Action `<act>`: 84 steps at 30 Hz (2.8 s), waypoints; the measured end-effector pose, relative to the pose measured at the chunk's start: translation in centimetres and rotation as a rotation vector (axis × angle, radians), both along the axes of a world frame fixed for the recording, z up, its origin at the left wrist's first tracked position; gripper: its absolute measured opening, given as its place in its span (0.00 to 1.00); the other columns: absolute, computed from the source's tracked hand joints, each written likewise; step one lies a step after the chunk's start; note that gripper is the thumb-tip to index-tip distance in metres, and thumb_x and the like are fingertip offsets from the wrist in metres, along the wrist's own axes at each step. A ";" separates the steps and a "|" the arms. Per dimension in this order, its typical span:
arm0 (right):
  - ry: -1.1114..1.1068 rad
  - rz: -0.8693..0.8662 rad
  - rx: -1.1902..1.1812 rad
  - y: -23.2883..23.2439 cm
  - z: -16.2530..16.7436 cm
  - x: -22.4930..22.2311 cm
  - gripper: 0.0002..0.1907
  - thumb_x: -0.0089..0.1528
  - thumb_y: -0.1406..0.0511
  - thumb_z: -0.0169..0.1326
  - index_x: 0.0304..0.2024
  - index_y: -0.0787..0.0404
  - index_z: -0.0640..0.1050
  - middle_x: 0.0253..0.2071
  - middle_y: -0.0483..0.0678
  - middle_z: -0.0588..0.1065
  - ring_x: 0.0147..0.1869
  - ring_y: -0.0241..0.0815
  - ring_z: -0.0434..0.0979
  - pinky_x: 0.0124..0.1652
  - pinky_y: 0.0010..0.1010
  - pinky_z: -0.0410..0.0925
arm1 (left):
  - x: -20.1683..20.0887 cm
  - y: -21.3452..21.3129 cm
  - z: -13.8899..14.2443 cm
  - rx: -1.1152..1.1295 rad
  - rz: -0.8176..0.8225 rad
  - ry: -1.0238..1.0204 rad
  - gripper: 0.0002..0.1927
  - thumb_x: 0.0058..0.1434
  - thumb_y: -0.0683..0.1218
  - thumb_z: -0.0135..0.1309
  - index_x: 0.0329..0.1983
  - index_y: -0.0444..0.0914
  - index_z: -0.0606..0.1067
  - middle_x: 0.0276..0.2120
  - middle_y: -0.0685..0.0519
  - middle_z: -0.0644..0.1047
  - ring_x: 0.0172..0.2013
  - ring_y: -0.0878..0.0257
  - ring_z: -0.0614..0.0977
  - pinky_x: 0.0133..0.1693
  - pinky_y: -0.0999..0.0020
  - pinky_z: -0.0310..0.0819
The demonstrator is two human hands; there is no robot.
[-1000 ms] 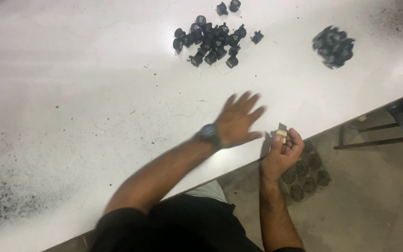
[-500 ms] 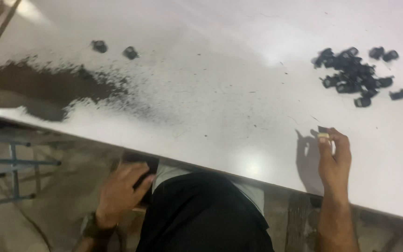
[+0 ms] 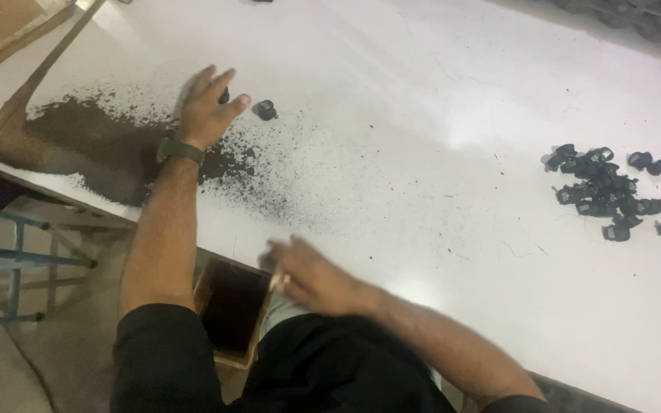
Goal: The person sits at a white workbench and assembles small black plastic motor components by hand, pressing bearings and small fittings into housings one at a time and setting finished assemblies aside on the table. A second person's hand briefly handles a larger rotor assembly at the edge of the frame.
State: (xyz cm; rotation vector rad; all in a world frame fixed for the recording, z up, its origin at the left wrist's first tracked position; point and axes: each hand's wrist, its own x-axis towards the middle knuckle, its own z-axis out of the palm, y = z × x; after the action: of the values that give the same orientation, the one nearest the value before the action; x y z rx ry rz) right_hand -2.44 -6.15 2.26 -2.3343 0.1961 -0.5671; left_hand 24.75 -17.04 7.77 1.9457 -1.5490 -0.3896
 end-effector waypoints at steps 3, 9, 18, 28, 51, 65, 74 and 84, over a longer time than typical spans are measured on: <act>0.240 0.176 0.295 3.0 0.0 -4.1 0.06 0.70 0.63 0.50 0.42 0.58 0.70 0.60 0.54 0.74 0.76 0.52 0.68 0.77 0.61 0.46 | -3.1 -2.5 -1.2 0.136 -0.238 -0.308 0.28 0.69 0.68 0.47 0.68 0.55 0.72 0.75 0.48 0.58 0.74 0.44 0.56 0.72 0.42 0.43; 0.020 -0.437 0.565 2.8 -1.8 -17.2 0.07 0.69 0.61 0.49 0.43 0.56 0.74 0.60 0.54 0.75 0.69 0.53 0.73 0.63 0.47 0.72 | -14.7 0.4 -6.1 0.012 -0.621 -0.373 0.25 0.70 0.62 0.47 0.65 0.49 0.73 0.72 0.48 0.62 0.71 0.45 0.57 0.68 0.42 0.46; -0.408 -0.974 0.579 6.7 -8.4 -25.7 0.04 0.70 0.69 0.51 0.45 0.63 0.72 0.54 0.53 0.74 0.58 0.39 0.73 0.56 0.32 0.69 | -25.0 8.1 -8.0 -0.215 -0.776 -0.276 0.29 0.62 0.61 0.54 0.61 0.40 0.76 0.66 0.39 0.66 0.67 0.43 0.62 0.62 0.38 0.52; -0.315 -1.071 0.186 8.5 -8.2 -23.4 0.11 0.65 0.71 0.57 0.48 0.64 0.72 0.48 0.50 0.74 0.63 0.47 0.74 0.63 0.42 0.67 | -23.8 13.1 -6.9 0.084 -0.362 -0.205 0.22 0.58 0.58 0.64 0.43 0.36 0.78 0.34 0.48 0.80 0.35 0.54 0.81 0.37 0.58 0.74; 0.185 -0.987 -0.275 6.7 -5.7 -16.3 0.22 0.54 0.59 0.69 0.47 0.60 0.80 0.48 0.49 0.69 0.63 0.53 0.66 0.69 0.72 0.45 | -23.0 16.6 -8.6 -0.103 -0.689 0.010 0.22 0.54 0.47 0.65 0.53 0.41 0.80 0.67 0.48 0.67 0.72 0.48 0.58 0.68 0.34 0.45; 0.154 -1.083 -0.261 8.0 -6.1 -16.9 0.18 0.52 0.62 0.70 0.39 0.61 0.79 0.45 0.51 0.69 0.57 0.55 0.67 0.69 0.74 0.45 | -23.2 18.9 -10.3 -0.313 -0.720 -0.146 0.07 0.60 0.42 0.66 0.40 0.40 0.81 0.63 0.51 0.72 0.70 0.52 0.67 0.71 0.43 0.55; -0.054 -1.038 -0.285 9.6 -6.5 -18.9 0.13 0.62 0.72 0.63 0.48 0.58 0.81 0.45 0.47 0.69 0.63 0.50 0.71 0.79 0.61 0.44 | -22.9 20.4 -9.4 -0.341 -0.637 0.044 0.18 0.58 0.54 0.66 0.44 0.38 0.77 0.61 0.44 0.70 0.68 0.46 0.64 0.69 0.37 0.51; -0.113 -0.884 -0.194 9.1 -6.7 -17.4 0.17 0.58 0.75 0.64 0.46 0.62 0.72 0.46 0.53 0.76 0.59 0.53 0.76 0.74 0.62 0.49 | -24.9 20.3 -11.8 -0.295 -0.469 -0.069 0.09 0.61 0.44 0.64 0.45 0.41 0.81 0.59 0.52 0.72 0.67 0.52 0.69 0.71 0.40 0.49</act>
State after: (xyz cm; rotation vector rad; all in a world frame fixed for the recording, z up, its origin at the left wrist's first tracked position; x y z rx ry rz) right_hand -19.88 2.91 -4.45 -2.3061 1.1922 -1.1693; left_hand -0.13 3.26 -3.99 1.3786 -1.9837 -0.2652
